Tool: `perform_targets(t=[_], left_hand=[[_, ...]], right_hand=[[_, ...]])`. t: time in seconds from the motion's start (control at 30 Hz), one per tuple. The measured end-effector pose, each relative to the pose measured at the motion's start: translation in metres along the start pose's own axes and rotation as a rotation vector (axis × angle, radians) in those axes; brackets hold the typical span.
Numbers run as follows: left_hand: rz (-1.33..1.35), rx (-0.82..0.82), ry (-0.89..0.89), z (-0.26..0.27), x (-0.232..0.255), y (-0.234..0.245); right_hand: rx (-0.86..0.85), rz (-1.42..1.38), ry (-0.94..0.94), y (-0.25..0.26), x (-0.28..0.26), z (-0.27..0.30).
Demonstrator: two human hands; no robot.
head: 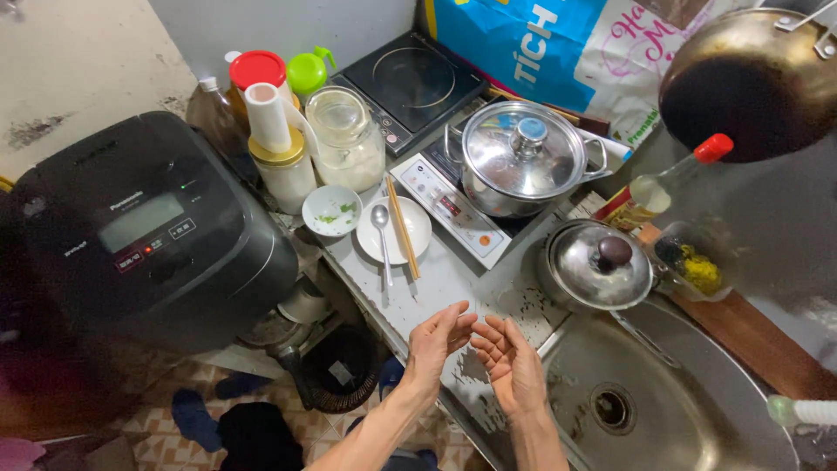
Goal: Setting a dining table with bowls, chopsticks, and a spoon
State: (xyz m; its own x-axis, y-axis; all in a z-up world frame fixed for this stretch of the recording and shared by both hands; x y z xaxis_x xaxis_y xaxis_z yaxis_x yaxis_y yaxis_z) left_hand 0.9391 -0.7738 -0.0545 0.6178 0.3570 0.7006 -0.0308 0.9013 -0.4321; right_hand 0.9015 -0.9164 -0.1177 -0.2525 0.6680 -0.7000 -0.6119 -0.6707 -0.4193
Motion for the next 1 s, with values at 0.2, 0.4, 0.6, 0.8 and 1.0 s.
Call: perform_targets(t=[0.2,0.4,0.6,0.8,1.0], left_hand=[[0.017,0.010,0.023,0.003,-0.013,0.007],[0.033,0.015,0.031,0.008,-0.018,0.015],[0.095,0.061,0.029,0.006,-0.028,0.033],[0.117,0.063,0.007,0.010,-0.043,0.042],[0.094,0.001,0.045,0.009,-0.056,0.015]], right_hand=[[0.017,0.008,0.006,0.003,0.001,0.017],[0.009,-0.040,0.015,-0.002,0.007,0.026],[0.026,-0.015,0.016,0.000,0.012,0.037],[0.023,0.044,0.075,-0.002,0.012,0.056],[0.134,0.122,0.282,0.041,0.009,0.042]])
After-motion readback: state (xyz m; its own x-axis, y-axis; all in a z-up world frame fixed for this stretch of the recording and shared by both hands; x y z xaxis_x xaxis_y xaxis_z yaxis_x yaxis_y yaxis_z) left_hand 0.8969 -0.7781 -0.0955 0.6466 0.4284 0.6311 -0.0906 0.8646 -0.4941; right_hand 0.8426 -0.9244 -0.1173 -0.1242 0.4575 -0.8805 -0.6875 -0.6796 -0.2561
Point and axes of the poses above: each hand's wrist, its own z-axis away from the middle knuckle, its own y-axis out of the back of the hand, x = y × z, the point moved 10 cm from there along -z, towards the middle knuckle, and after that the axes turned 1 degree about y, right-handed, at the moved point
